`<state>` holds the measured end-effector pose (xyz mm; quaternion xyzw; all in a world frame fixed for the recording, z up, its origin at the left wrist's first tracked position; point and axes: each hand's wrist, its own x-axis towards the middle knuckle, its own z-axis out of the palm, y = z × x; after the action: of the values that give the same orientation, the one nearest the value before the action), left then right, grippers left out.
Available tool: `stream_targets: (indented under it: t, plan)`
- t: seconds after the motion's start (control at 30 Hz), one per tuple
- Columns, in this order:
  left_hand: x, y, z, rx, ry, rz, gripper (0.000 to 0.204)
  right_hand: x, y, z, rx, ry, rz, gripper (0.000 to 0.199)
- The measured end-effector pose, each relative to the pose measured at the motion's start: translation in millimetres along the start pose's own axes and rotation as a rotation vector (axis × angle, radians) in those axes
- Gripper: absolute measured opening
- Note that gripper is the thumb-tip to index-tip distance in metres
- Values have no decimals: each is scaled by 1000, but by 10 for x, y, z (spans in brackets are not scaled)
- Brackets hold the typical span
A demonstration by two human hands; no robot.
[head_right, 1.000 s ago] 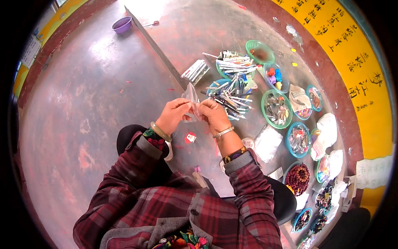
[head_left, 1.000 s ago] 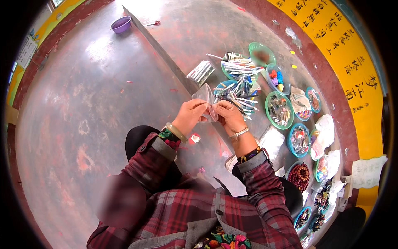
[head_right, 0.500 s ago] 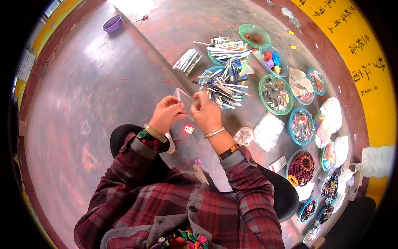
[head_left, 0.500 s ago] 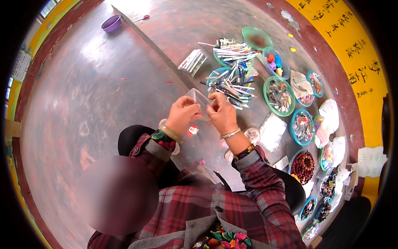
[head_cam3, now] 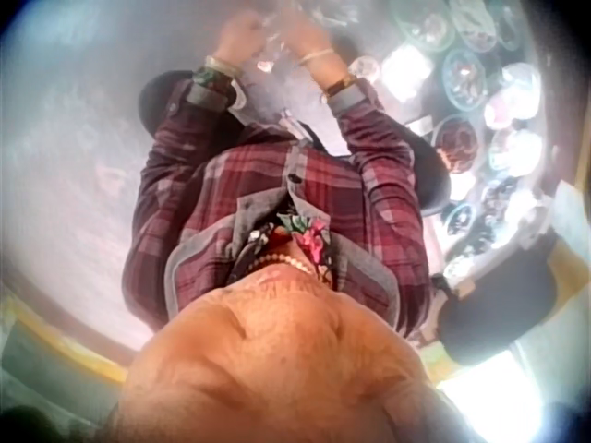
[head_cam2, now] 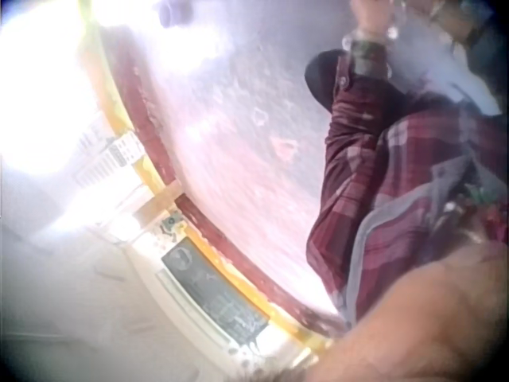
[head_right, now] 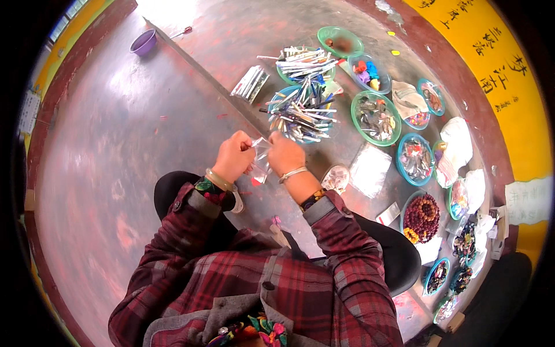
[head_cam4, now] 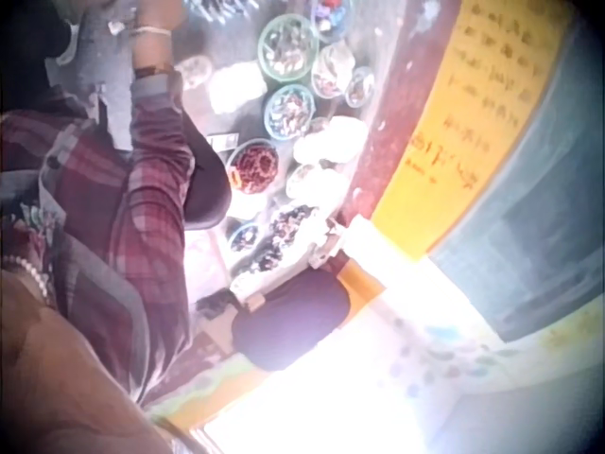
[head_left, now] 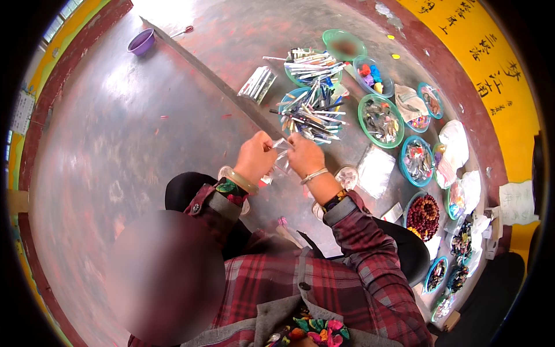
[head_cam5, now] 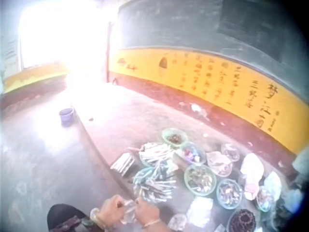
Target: The person sits on the floor and sorts pens from a clear plastic bag into a green plastic bowl. They repeatedly pick up pens, inspect them, and place them into the bowl, occasionally adjusting the bag and the pile of pens.
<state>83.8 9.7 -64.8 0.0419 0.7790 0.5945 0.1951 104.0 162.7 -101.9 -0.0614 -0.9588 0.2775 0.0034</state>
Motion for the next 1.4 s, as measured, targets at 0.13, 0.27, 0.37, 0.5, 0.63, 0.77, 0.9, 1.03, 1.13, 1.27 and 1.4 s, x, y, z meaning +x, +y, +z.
stream_targets:
  t: [0.13, 0.27, 0.37, 0.5, 0.63, 0.77, 0.9, 1.03, 1.13, 1.27, 1.4]
  plan:
    - [104, -249, -150, 502, 80, 200, 17, 63, 110, -106, -37, 5, 15, 12]
    - [25, -204, -100, 563, 68, 306, 24, 41, 58, -101, -100, -30, -83, 11]
    - [16, -139, -52, 600, 125, 508, 22, -15, -3, 18, -173, -47, -213, 10]
    - [80, -183, -69, 639, 88, 699, 11, -63, -91, 24, -155, -47, -316, 9]
    - [109, -280, -92, 653, 50, 671, 4, -16, -61, -42, -103, -49, -315, 8]
    - [111, -310, -131, 649, 6, 592, 7, 128, 210, -116, 213, -148, -216, 9]
    - [116, -236, -123, 567, -111, 528, 10, 246, 495, -219, 547, -364, -86, 16]
    - [88, -175, -117, 536, -147, 407, 11, 229, 641, -260, 748, -569, -51, 22]
    - [67, -184, -129, 492, -166, 284, 12, 300, 905, -329, 813, -368, 238, 26]
    - [101, -213, -96, 538, -150, 334, 14, 401, 1902, 35, 309, 238, 339, 30]
    - [103, -293, -94, 602, -126, 392, 15, 273, 1717, 188, 156, 231, 314, 28]
